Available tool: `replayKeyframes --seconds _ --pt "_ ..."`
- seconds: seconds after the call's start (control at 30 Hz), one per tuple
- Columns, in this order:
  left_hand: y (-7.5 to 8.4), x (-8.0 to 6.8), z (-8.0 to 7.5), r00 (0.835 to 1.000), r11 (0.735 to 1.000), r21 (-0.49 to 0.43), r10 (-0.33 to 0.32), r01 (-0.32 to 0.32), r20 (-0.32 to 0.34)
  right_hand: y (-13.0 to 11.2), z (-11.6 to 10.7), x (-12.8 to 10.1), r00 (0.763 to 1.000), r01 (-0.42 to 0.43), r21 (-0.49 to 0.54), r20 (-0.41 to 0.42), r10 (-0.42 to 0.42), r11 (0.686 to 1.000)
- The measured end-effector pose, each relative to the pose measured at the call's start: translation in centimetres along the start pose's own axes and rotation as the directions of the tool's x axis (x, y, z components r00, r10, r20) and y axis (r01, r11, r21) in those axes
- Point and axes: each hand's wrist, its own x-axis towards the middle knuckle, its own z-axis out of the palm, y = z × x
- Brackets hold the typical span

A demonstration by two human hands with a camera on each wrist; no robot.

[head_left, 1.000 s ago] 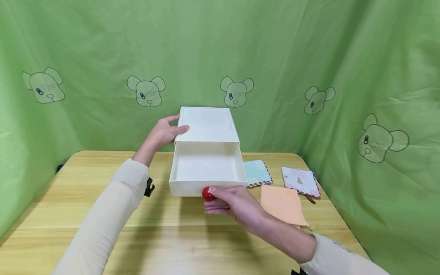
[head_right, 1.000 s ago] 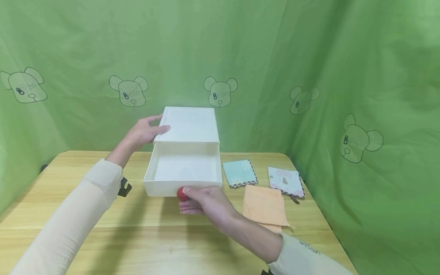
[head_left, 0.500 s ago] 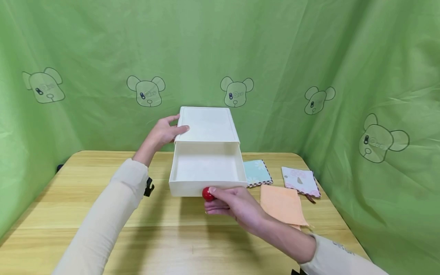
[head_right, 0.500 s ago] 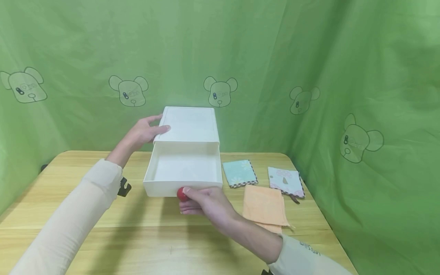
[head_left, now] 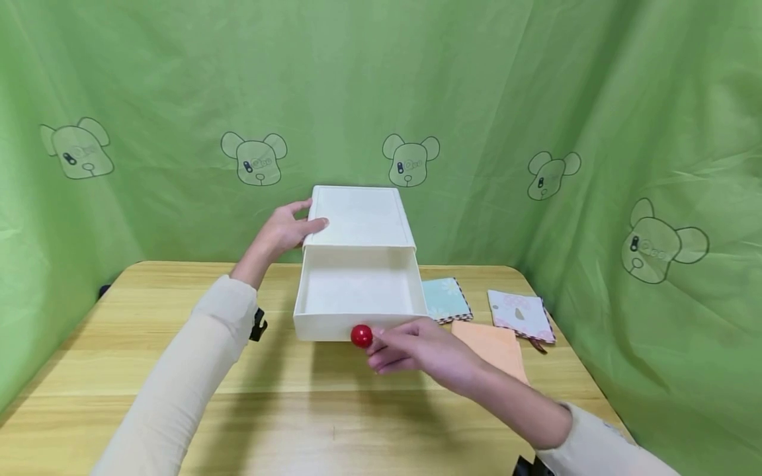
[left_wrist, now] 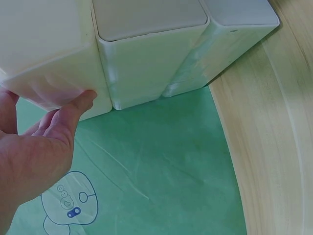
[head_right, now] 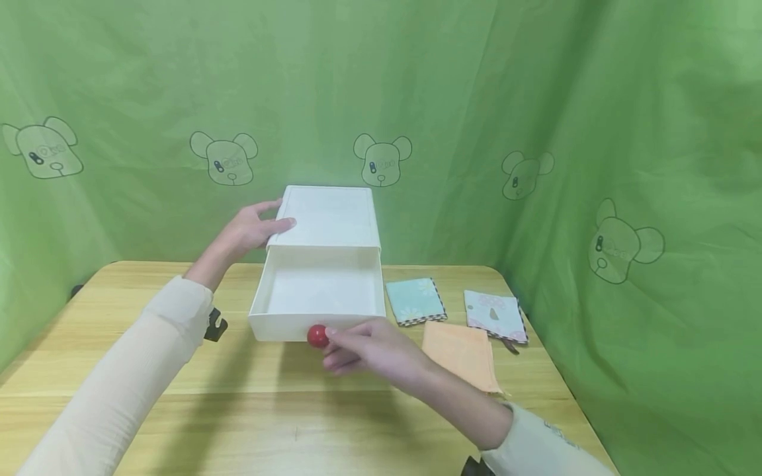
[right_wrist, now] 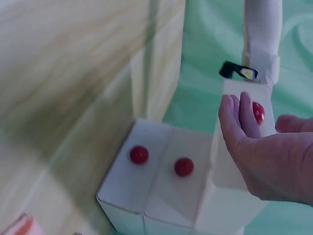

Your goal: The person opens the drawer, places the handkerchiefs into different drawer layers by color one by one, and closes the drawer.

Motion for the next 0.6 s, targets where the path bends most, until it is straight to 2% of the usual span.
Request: replayKeyframes --seconds 0.2,0.37,0.6 --pt "0.0 -0.1 0.1 1.0 1.0 -0.002 0.009 -0.009 0.002 -1.4 -1.9 -1.3 0.999 0.014 -0.199 0.049 -0.005 0.98" --pt "0.1 -0.1 0.0 1.0 1.0 0.013 0.009 -0.009 0.003 -2.9 -3.9 -2.2 0.996 0.071 -0.231 0.065 -0.058 0.97" --pt "0.2 -0.2 0.0 1.0 1.0 0.021 0.0 0.0 0.002 -4.3 -6.5 -3.1 0.994 0.094 -0.219 -0.033 -0.103 0.971"
